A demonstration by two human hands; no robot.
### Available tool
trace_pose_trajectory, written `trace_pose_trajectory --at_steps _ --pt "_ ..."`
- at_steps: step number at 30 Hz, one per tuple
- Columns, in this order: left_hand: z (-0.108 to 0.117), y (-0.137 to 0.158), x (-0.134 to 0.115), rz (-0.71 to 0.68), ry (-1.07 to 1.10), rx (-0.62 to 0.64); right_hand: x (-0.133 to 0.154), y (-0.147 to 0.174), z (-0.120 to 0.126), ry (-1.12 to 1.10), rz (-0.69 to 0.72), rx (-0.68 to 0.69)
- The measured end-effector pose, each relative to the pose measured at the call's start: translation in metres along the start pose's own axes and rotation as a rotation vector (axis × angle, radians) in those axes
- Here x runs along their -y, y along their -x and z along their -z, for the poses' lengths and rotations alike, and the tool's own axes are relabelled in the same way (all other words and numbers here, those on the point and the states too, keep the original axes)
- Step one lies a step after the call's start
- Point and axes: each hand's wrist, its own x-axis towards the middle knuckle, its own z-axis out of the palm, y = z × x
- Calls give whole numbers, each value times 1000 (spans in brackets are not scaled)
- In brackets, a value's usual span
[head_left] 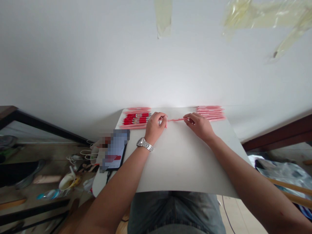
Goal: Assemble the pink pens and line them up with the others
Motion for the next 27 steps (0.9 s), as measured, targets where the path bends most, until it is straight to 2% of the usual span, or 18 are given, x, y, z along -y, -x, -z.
trace_pose_trajectory --at_steps 27 --pt "0 0 1 -1 2 10 2 -1 1 -29 -28 3"
